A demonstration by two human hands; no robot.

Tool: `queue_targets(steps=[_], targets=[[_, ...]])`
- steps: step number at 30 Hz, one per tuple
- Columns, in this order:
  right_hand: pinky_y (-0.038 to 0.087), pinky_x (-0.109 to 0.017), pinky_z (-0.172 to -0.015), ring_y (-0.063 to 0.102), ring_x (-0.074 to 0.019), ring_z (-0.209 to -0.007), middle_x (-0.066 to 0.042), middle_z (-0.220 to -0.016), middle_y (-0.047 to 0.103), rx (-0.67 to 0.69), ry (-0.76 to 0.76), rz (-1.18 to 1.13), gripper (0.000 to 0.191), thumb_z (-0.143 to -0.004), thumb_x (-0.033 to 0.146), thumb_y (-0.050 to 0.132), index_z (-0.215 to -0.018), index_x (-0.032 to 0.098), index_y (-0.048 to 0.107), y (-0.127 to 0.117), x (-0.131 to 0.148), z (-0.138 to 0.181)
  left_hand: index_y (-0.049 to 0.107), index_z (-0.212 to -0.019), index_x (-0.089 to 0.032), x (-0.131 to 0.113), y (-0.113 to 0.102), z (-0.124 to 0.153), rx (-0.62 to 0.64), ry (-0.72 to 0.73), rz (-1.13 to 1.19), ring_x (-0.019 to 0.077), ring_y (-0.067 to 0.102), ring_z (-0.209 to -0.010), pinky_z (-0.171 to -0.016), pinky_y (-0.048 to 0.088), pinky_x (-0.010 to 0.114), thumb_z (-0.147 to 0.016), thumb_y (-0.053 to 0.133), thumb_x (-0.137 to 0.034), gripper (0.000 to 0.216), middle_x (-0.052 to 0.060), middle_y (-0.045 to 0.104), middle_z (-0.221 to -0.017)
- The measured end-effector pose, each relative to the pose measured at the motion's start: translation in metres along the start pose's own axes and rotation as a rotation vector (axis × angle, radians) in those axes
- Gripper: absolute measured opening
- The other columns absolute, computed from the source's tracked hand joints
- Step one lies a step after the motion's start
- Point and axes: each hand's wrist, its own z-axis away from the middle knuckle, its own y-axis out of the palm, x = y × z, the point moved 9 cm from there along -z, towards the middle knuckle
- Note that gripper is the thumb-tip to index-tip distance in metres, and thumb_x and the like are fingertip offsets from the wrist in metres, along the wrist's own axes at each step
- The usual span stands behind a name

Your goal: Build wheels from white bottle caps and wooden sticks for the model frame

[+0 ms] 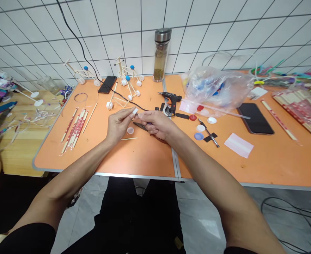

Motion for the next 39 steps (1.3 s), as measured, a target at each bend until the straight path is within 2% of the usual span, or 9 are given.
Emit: queue_targets(steps=[4,8,11,16,19,23,26,33,39], targets=[[0.015,-0.027,-0.048,0.018,-0.0089,-0.052,0.007,-0.071,0.049,0.060,0.028,-0.098,0.041,-0.088,0.056,0.084,-0.105,0.020,0.074,0.004,-0.006,-0.003,0.094,-0.123,-0.030,-0.003,-0.002,0.000,-0.015,0.019,-0.034,0.0259,0.084,-0.110,-0.108,0.063,0.042,-0.104,0.081,-0.058,0.036,0.007,0.092,-0.113],[0.032,-0.032,-0.061,0.058,-0.0192,-0.070,-0.009,-0.094,0.076,-0.365,-0.340,0.783,0.032,-0.111,0.038,0.059,-0.120,0.018,0.082,0.001,0.025,0.017,0.095,-0.121,-0.028,0.014,-0.001,0.003,-0.027,-0.101,-0.015,0.0251,0.084,-0.103,-0.099,0.065,0.039,-0.102,0.083,-0.057,0.038,0.007,0.092,-0.116],[0.035,-0.036,-0.068,0.070,-0.0259,-0.088,-0.017,-0.114,0.082,-0.432,-0.409,1.212,0.042,-0.114,0.025,0.049,-0.139,0.016,0.082,0.015,0.030,0.024,0.095,-0.121,-0.027,0.026,0.001,0.005,-0.035,-0.185,0.029,0.0250,0.083,-0.097,-0.096,0.066,0.038,-0.100,0.084,-0.060,0.040,0.006,0.091,-0.109],[0.046,-0.032,-0.070,0.067,-0.0216,-0.078,-0.006,-0.091,0.078,-0.321,-0.322,0.589,0.026,-0.108,0.036,0.066,-0.115,0.020,0.086,-0.007,0.019,0.010,0.093,-0.125,-0.026,0.027,0.002,0.003,-0.027,-0.149,-0.002,0.0247,0.082,-0.106,-0.101,0.064,0.037,-0.103,0.081,-0.058,0.040,0.007,0.090,-0.115],[0.026,-0.026,-0.049,0.032,-0.0093,-0.049,0.006,-0.065,0.051,-0.150,-0.044,0.058,0.033,-0.096,0.052,0.084,-0.099,0.020,0.079,-0.011,-0.010,-0.002,0.092,-0.128,-0.025,0.025,0.006,0.002,-0.001,-0.119,0.007,0.0262,0.083,-0.115,-0.109,0.062,0.040,-0.105,0.081,-0.053,0.038,0.008,0.091,-0.120],[0.008,-0.024,-0.047,0.018,-0.0030,-0.051,0.008,-0.074,0.053,0.053,0.090,-0.292,0.051,-0.074,0.052,0.103,-0.095,0.018,0.071,0.000,-0.019,-0.005,0.090,-0.135,-0.026,0.030,0.009,0.008,-0.006,-0.188,0.039,0.0269,0.086,-0.110,-0.109,0.064,0.042,-0.106,0.080,-0.049,0.038,0.006,0.092,-0.110],[0.013,-0.026,-0.048,0.023,-0.0057,-0.051,0.006,-0.074,0.053,0.014,0.065,-0.162,0.046,-0.082,0.056,0.094,-0.097,0.019,0.072,-0.001,-0.017,-0.004,0.091,-0.133,-0.027,0.028,0.008,0.011,-0.030,-0.197,0.046,0.0281,0.086,-0.114,-0.111,0.065,0.043,-0.106,0.081,-0.046,0.034,0.005,0.093,-0.112],[0.030,-0.036,-0.065,0.065,-0.0240,-0.083,-0.017,-0.109,0.080,-0.442,-0.394,1.045,0.039,-0.112,0.028,0.052,-0.128,0.015,0.084,0.013,0.030,0.026,0.093,-0.129,-0.026,0.029,0.008,0.012,-0.054,-0.253,0.071,0.0307,0.086,-0.125,-0.115,0.066,0.046,-0.105,0.082,-0.041,0.029,0.006,0.091,-0.130],[0.029,-0.027,-0.051,0.042,-0.0114,-0.054,0.000,-0.077,0.063,-0.128,-0.126,0.217,0.031,-0.102,0.050,0.075,-0.104,0.019,0.077,-0.006,0.008,0.006,0.091,-0.133,-0.028,0.012,0.007,0.010,-0.037,-0.095,0.064,0.0298,0.085,-0.127,-0.121,0.064,0.048,-0.107,0.080,-0.048,0.035,0.007,0.091,-0.129]])
